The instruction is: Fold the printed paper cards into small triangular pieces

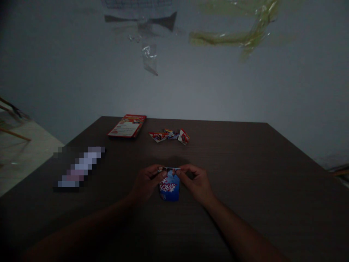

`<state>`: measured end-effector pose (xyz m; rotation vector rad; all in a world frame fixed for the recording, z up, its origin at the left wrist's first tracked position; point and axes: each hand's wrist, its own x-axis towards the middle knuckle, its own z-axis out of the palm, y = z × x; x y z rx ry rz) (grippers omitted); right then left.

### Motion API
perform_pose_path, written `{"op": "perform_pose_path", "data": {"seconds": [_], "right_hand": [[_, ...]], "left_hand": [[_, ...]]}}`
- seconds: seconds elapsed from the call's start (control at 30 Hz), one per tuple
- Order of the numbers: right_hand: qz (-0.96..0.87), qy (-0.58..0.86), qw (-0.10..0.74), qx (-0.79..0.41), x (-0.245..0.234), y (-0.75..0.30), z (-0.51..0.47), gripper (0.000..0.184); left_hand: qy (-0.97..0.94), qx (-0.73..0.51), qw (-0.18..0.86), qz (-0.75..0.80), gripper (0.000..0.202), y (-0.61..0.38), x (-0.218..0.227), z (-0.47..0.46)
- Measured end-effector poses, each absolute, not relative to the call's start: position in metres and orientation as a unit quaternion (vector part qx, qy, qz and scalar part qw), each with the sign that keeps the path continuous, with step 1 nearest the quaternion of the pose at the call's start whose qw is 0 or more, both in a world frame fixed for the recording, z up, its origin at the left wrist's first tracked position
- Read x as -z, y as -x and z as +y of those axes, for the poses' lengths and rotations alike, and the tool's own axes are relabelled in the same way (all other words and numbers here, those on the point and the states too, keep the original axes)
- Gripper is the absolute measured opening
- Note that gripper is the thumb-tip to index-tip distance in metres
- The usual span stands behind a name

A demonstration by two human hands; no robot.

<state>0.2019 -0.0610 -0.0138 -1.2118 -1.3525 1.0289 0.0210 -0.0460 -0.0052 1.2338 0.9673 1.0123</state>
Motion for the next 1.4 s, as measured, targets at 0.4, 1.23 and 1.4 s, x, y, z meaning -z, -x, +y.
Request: {"op": "perform_pose_path", "data": {"seconds": [0.4, 1.23, 1.4], "right_hand": [[-0.562, 0.505, 0.5, -0.423, 0.0117, -0.2019, -0.0625, 0.021], [-0.627, 0.487, 0.512, -0.329, 0.0099, -0.2021, -0.0639, 0.014], [-0.632, 0.48, 0.513, -0.326, 0.01, -0.2013, -0.0639, 0.015]], "left_hand": [[-0.531, -0.433, 0.614, 0.391, 0.022, -0.0193, 0.0099, -0.0449], [-0.535, -0.433, 0.598, 0.41, 0.023, -0.0197, 0.0106, -0.0456], [-0.542, -0.438, 0.585, 0.415, 0.026, -0.0192, 0.0104, -0.0459]]}}
